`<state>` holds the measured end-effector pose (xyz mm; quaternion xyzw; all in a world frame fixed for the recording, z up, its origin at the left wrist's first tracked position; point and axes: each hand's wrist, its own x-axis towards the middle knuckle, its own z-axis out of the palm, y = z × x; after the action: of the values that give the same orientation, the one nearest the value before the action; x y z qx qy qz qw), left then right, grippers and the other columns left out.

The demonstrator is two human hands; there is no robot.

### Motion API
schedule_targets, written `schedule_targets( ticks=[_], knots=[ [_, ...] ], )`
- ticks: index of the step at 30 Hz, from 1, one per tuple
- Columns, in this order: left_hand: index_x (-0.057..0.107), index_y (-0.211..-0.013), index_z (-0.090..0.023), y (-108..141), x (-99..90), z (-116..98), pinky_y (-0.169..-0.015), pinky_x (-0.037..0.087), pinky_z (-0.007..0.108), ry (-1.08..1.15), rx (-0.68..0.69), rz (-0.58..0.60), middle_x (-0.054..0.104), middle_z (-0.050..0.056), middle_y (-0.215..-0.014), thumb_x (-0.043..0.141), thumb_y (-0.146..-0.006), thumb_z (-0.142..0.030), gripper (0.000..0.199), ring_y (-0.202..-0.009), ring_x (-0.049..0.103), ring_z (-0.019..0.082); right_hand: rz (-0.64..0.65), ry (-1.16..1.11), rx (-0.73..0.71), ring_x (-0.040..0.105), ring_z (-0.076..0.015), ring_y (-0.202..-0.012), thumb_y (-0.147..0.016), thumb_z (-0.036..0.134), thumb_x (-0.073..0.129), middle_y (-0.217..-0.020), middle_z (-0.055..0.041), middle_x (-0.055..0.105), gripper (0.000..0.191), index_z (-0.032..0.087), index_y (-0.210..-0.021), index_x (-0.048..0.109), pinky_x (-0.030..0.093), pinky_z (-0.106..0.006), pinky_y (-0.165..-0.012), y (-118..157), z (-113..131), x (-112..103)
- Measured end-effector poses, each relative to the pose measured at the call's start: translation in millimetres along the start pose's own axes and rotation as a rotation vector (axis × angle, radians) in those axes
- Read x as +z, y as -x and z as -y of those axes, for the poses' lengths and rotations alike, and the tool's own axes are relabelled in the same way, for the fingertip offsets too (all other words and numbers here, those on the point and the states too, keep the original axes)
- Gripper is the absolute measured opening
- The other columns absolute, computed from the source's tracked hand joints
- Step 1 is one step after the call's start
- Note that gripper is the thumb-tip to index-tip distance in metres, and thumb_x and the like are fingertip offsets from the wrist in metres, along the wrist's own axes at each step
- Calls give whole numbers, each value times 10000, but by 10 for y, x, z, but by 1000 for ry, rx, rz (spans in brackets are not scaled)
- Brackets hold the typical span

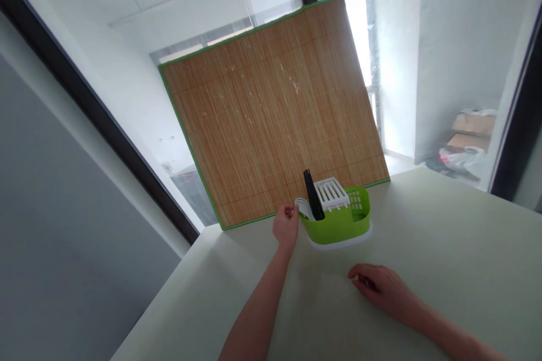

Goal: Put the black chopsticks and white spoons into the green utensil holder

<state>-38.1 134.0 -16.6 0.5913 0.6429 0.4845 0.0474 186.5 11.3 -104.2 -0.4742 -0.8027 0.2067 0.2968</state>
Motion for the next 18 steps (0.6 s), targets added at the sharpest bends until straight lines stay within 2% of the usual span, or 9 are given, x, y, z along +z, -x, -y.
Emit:
schedule_targets(
  ticks=[3,5,8,10,12,15,18],
  knots=[
    [540,-707,-188,332,-42,-31,-565,339,219,71,60,29,539,-27,-623,473,-876,-437,308,-590,497,117,0,10,5,578,-157,-624,-850,254,445,-707,7,652,226,251,-950,648,388,-249,-600,1,-5,1],
    [496,-615,-189,693,-58,-26,-523,320,210,114,117,119,486,-44,-552,471,-881,-440,367,-532,451,102,6,13,10,582,-160,-627,-852,259,446,-713,6,658,227,252,-955,648,391,-252,-600,1,-9,8],
    [479,-548,-183,1355,-35,36,-486,282,221,142,278,372,479,-40,-504,483,-885,-397,400,-488,419,91,19,1,12,601,-171,-664,-850,260,457,-744,-2,679,218,251,-944,653,401,-259,-614,3,-19,26],
    [511,-532,-181,1769,15,97,-480,285,232,88,435,524,531,-30,-496,525,-849,-357,363,-471,442,91,33,1,22,611,-180,-680,-851,262,463,-758,-6,688,208,249,-931,655,409,-266,-622,5,-32,38],
    [550,-533,-185,2076,78,148,-480,301,240,25,640,671,575,-23,-503,580,-807,-380,338,-473,485,97,39,12,26,619,-187,-701,-857,268,463,-782,-8,694,203,251,-923,655,419,-275,-639,9,-48,48],
    [616,-583,-196,2273,148,173,-461,293,247,-72,894,806,603,-26,-517,655,-751,-447,304,-479,522,103,34,11,15,621,-191,-730,-869,276,458,-807,-7,692,202,252,-908,655,430,-286,-668,16,-75,64],
    [647,-633,-197,2258,164,145,-437,275,243,-139,932,813,610,-29,-527,684,-735,-448,273,-459,516,97,16,-26,31,595,-181,-665,-876,299,459,-719,7,658,202,246,-894,653,429,-283,-632,18,-108,85]
  ],
)
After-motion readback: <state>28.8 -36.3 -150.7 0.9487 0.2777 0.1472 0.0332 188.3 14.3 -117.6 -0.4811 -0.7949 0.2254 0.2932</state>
